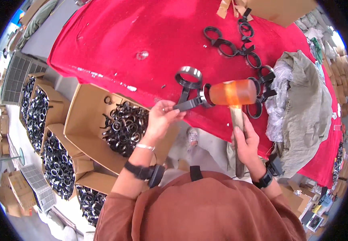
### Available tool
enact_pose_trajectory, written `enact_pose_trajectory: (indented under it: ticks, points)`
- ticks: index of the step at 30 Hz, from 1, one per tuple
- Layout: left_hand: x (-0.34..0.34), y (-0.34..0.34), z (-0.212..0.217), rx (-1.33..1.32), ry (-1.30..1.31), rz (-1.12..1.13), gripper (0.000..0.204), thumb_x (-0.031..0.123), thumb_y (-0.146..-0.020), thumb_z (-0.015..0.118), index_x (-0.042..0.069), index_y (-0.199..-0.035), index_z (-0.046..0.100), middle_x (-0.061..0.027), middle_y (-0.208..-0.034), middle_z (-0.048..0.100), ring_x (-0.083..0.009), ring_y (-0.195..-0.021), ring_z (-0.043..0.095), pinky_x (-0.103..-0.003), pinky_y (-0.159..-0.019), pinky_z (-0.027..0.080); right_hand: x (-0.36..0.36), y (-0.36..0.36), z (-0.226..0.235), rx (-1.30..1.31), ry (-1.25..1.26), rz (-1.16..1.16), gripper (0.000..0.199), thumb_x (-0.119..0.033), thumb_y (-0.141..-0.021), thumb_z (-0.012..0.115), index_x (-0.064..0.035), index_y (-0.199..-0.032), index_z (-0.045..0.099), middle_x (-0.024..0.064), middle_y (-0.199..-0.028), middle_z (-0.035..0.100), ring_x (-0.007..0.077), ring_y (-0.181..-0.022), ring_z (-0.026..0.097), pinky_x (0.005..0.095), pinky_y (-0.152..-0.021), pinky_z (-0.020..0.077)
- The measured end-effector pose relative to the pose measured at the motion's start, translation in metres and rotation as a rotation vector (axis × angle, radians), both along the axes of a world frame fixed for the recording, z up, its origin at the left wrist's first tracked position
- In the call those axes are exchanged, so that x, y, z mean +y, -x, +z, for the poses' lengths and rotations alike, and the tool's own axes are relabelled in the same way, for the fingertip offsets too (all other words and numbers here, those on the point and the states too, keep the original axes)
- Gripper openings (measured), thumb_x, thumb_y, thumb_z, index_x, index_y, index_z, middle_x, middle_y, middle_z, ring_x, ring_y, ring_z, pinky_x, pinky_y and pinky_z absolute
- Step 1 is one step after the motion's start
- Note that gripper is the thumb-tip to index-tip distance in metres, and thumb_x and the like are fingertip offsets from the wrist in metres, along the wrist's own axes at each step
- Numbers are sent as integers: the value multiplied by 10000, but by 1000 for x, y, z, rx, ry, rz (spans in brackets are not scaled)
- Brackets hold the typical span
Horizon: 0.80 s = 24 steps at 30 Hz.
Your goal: Fitting metal clips onto plastic rings using a rubber mallet at an assembly station.
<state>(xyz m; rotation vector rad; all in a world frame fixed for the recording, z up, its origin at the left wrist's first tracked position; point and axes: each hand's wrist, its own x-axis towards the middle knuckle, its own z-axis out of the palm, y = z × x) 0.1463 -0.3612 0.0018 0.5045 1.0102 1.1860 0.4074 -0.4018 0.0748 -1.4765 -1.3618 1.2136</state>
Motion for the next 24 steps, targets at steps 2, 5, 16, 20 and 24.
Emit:
enact_pose_trajectory:
  ticks: [2,5,16,20,24]
  points:
    - [4,-3,-9,-18,-14,17,224,-52,-830,574,-15,-1033,486,-134,-936,600,-266,-837,668,-349,-735,577,1,13,-15,-39,-37,54,507,-106,-936,493,-90,-1417,333,-13,-721,529,36,-533,453,201,-480,409]
    - [25,-8,-3,148,-40,-49,238,-41,-853,549,-38,-1083,488,-128,-947,595,-255,-869,659,-325,-763,559,15,30,-17,17,-29,-50,496,-122,-942,490,-99,-1414,337,-20,-694,510,37,-521,454,200,-470,408]
    - [30,-36,51,1378,-264,-596,400,371,-807,636,14,-987,622,-217,-934,634,-384,-938,592,-446,-811,466,9,24,-5,37,50,-55,492,-159,-941,513,-95,-1404,357,-20,-650,500,40,-511,461,202,-451,406]
    - [-13,-24,21,1027,-150,-607,385,312,-847,594,-18,-1044,559,-241,-994,616,-394,-995,568,-447,-848,441,-13,17,-7,3,20,-44,497,-167,-935,526,-84,-1398,366,-16,-661,514,43,-520,466,210,-467,417]
    - [-29,-9,-35,735,-211,-501,489,380,-869,561,-63,-1071,521,-282,-1017,596,-404,-1023,563,-427,-865,430,-22,24,-18,-83,77,2,477,-175,-921,545,-77,-1369,417,-2,-692,553,47,-561,482,222,-516,433]
